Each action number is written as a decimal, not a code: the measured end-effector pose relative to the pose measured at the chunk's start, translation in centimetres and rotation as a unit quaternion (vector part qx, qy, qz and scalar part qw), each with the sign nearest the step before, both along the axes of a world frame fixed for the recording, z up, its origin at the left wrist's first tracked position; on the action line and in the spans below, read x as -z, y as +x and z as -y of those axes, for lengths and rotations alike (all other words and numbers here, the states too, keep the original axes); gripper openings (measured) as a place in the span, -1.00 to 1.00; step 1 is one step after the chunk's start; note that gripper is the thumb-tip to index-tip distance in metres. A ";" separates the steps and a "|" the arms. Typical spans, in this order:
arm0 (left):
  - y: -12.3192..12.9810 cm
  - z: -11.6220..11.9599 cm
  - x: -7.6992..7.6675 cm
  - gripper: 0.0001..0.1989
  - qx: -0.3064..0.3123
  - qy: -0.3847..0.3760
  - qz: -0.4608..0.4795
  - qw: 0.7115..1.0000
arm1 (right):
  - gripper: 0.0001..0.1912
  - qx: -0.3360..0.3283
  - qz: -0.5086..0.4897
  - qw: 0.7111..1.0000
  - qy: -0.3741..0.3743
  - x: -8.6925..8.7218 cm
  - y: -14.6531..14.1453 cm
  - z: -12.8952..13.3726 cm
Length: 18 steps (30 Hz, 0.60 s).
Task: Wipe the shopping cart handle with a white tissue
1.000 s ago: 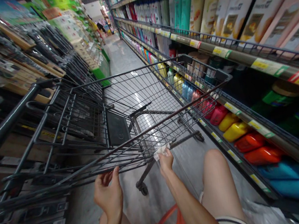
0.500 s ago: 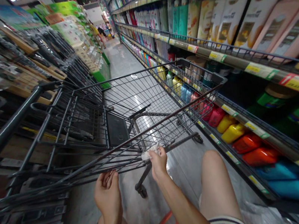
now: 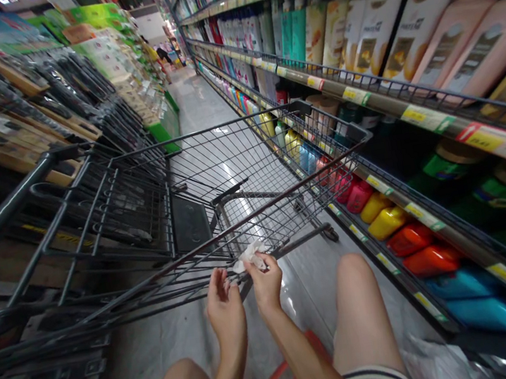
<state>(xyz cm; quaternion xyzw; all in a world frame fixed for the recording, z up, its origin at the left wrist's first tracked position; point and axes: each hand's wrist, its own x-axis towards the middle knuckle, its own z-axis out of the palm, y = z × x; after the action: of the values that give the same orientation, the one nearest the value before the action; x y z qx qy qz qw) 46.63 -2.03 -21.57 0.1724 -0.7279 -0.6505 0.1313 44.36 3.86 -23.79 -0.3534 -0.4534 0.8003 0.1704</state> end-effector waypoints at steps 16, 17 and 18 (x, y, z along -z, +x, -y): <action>-3.1 0.4 0.7 -0.71 -0.041 -0.124 -0.022 0.991 | -0.71 0.052 0.068 0.996 -0.017 6.5 -2.9 -1.9; -3.3 0.5 0.5 -0.72 -0.040 -0.135 -0.021 0.990 | -0.72 0.052 0.069 0.996 -0.009 6.8 -3.0 -2.1; -3.4 0.6 0.3 -0.73 -0.039 -0.147 -0.020 0.988 | -0.73 0.054 0.070 0.996 -0.002 7.1 -3.1 -2.4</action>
<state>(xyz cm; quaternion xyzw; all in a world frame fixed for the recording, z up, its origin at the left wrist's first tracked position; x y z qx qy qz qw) 43.24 -2.64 -21.84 0.1664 -0.8058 -0.5339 0.1947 41.26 6.21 -30.93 -0.4324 -0.4432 0.7642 0.1805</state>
